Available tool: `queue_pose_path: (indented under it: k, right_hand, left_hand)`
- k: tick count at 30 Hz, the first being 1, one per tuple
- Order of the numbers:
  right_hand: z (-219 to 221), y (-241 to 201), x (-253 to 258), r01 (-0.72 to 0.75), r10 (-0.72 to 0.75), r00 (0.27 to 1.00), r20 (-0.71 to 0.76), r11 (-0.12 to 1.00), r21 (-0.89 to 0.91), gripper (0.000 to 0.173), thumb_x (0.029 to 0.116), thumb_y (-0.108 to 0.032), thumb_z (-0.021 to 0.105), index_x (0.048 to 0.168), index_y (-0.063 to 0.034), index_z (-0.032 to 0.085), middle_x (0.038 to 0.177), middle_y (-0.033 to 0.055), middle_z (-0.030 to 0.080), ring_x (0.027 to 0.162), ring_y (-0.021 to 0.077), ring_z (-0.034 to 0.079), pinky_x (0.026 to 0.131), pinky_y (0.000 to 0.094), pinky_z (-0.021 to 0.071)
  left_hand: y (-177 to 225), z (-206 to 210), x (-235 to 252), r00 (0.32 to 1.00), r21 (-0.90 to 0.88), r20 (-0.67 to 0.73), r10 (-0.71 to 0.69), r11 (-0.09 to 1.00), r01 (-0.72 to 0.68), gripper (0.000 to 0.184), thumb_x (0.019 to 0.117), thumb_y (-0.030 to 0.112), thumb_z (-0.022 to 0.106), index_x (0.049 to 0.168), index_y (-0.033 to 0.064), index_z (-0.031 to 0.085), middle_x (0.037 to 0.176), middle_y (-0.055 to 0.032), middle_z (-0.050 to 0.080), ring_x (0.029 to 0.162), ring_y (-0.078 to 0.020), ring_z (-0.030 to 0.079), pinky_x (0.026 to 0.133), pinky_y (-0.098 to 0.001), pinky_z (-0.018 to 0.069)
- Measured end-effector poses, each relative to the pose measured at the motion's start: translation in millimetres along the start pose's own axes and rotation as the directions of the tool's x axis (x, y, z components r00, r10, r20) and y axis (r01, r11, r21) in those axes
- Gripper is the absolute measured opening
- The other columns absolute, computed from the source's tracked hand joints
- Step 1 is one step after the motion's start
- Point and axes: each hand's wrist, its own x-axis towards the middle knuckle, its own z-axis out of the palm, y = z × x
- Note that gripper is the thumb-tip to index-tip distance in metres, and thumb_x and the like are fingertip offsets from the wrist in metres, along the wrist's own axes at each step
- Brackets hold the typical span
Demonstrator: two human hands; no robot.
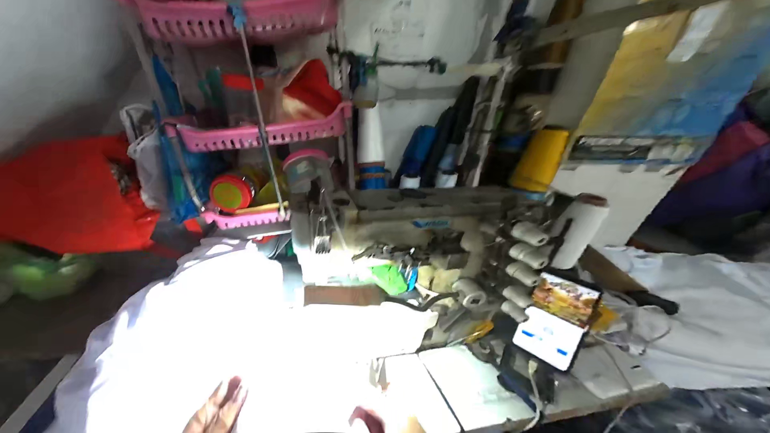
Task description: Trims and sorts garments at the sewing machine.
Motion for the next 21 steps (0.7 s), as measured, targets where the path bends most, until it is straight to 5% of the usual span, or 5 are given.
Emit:
queue_pose_path:
  k: [4, 7, 12, 16, 21]
  right_hand:
    - [9, -6, -4, -0.098, 0.095, 0.995, 0.024, 0.983, 0.158, 0.038, 0.1059, -0.012, 0.034, 0.084, -0.0117, 0.065, 0.057, -0.0032, 0.060, 0.040, -0.0022, 0.045, 0.039, 0.0130, 0.0377]
    - [14, -8, 1, -0.062, 0.055, 0.998, 0.041, 0.980, 0.190, 0.031, 0.1031, -0.009, 0.040, 0.084, -0.0090, 0.064, 0.055, -0.0016, 0.058, 0.038, -0.0008, 0.046, 0.037, 0.0135, 0.0391]
    - [10, -4, 3, 0.289, -0.273, 0.947, 0.167, 0.954, -0.081, 0.014, 0.0956, -0.007, 0.061, 0.101, -0.0122, 0.073, 0.067, -0.0075, 0.065, 0.048, -0.0046, 0.050, 0.044, 0.0130, 0.0425]
    - [10, -8, 1, 0.612, -0.488, 0.791, 0.368, 0.625, -0.485, 0.022, 0.0950, -0.013, 0.067, 0.115, -0.0074, 0.074, 0.079, -0.0094, 0.066, 0.061, -0.0117, 0.048, 0.054, 0.0067, 0.0406]
    - [10, -8, 5, 0.654, -0.561, 0.726, 0.398, 0.383, -0.652, 0.018, 0.0933, -0.022, 0.071, 0.096, -0.0063, 0.078, 0.077, -0.0038, 0.068, 0.064, -0.0093, 0.052, 0.060, 0.0073, 0.0442]
  left_hand:
    - [7, -13, 2, 0.986, 0.290, 0.076, 0.148, 0.943, -0.164, 0.027, 0.1055, 0.005, 0.042, 0.113, 0.0174, 0.066, 0.098, 0.0101, 0.072, 0.078, 0.0019, 0.067, 0.069, -0.0163, 0.0577]
    - [13, -24, 2, 0.934, 0.468, 0.213, 0.286, 0.809, -0.355, 0.022, 0.1061, 0.031, 0.052, 0.112, 0.0238, 0.073, 0.091, 0.0156, 0.068, 0.072, 0.0089, 0.058, 0.064, -0.0088, 0.0489]
    - [20, -23, -7, 0.886, 0.718, 0.303, 0.350, 0.527, -0.454, 0.025, 0.0941, 0.043, 0.070, 0.113, 0.0274, 0.075, 0.099, 0.0151, 0.068, 0.086, 0.0107, 0.056, 0.073, -0.0081, 0.0459]
    - [24, -20, -12, 0.859, 0.851, 0.331, 0.390, 0.271, -0.451, 0.036, 0.0887, 0.039, 0.076, 0.117, 0.0168, 0.076, 0.091, 0.0036, 0.059, 0.079, 0.0092, 0.049, 0.066, -0.0045, 0.0391]
    - [30, -23, 15, 0.779, 0.869, 0.465, 0.420, -0.048, -0.493, 0.027, 0.0966, 0.046, 0.063, 0.085, 0.0249, 0.075, 0.093, 0.0060, 0.058, 0.091, -0.0002, 0.055, 0.078, -0.0154, 0.0452]
